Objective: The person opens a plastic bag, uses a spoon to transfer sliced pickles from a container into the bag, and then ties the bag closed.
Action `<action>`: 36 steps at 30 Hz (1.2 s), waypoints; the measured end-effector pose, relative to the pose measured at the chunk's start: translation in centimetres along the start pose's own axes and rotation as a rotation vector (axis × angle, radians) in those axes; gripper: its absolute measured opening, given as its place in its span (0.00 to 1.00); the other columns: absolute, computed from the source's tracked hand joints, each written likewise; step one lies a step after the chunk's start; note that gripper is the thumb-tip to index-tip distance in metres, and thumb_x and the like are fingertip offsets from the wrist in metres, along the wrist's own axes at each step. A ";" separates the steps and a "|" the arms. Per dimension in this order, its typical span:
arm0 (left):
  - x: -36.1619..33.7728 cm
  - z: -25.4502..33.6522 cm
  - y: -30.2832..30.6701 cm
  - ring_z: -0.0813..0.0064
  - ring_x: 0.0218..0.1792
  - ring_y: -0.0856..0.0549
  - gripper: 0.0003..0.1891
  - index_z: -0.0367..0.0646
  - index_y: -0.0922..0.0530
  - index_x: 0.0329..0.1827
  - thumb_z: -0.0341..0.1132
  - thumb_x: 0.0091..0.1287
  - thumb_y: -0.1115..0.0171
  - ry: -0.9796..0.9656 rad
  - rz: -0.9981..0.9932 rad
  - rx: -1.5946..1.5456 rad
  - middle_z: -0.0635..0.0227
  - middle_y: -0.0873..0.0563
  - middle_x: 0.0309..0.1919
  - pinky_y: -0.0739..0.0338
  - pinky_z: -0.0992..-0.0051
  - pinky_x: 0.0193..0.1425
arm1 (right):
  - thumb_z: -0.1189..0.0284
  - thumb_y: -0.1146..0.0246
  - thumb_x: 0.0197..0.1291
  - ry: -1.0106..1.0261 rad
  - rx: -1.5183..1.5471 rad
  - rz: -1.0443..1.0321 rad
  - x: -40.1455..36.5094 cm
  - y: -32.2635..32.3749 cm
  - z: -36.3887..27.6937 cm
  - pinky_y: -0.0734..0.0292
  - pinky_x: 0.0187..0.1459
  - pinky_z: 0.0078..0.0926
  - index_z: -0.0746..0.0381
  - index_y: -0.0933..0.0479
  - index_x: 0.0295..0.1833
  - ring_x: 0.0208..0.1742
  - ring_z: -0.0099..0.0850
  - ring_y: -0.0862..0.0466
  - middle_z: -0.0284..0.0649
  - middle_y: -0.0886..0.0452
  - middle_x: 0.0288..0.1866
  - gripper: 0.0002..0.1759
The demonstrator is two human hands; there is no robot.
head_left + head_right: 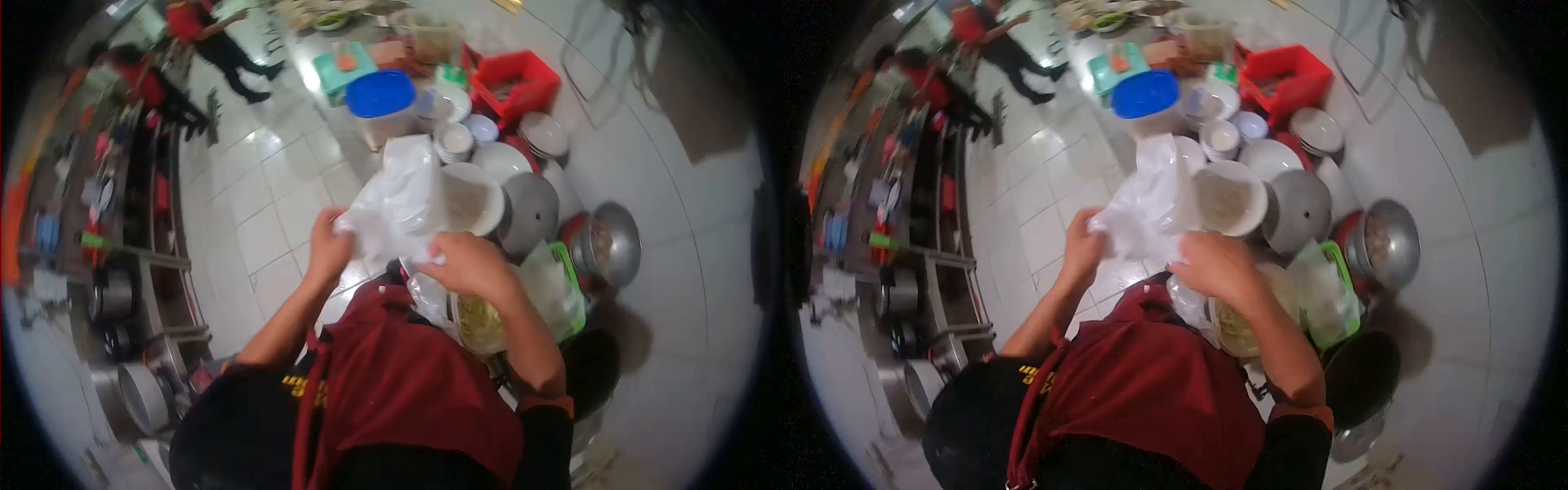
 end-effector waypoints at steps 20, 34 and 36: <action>-1.9 8.8 0.7 0.89 0.25 0.27 0.08 0.39 0.21 0.45 0.33 0.70 0.38 -0.223 -0.065 0.036 0.77 0.20 0.26 0.36 0.86 0.28 | 0.63 0.34 0.61 -0.325 0.529 0.721 -9.7 1.1 6.3 0.21 0.39 0.36 0.66 0.26 0.43 0.37 0.43 0.15 0.49 0.17 0.35 0.16; -6.3 0.5 -12.6 0.80 0.18 0.24 0.20 0.36 0.22 0.22 0.41 0.69 0.37 0.144 -0.636 0.365 0.69 0.20 0.16 0.31 0.74 0.23 | 0.63 0.37 0.62 -0.361 0.047 0.655 -7.8 -5.6 9.1 0.20 0.37 0.45 0.62 0.25 0.46 0.39 0.48 0.16 0.46 0.18 0.38 0.14; -6.0 -0.1 -13.1 0.80 0.18 0.24 0.20 0.36 0.21 0.23 0.42 0.69 0.38 0.169 -0.711 0.400 0.69 0.20 0.16 0.30 0.74 0.23 | 0.63 0.37 0.62 -0.367 -0.033 0.607 -7.4 -5.5 9.3 0.20 0.35 0.45 0.62 0.25 0.46 0.38 0.48 0.16 0.45 0.18 0.38 0.14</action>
Point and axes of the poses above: each hand's wrist, its own x-axis towards the middle knuckle, its own y-axis out of the back of the hand, z = x × y, the point moved 6 cm from there along x, towards the middle knuckle
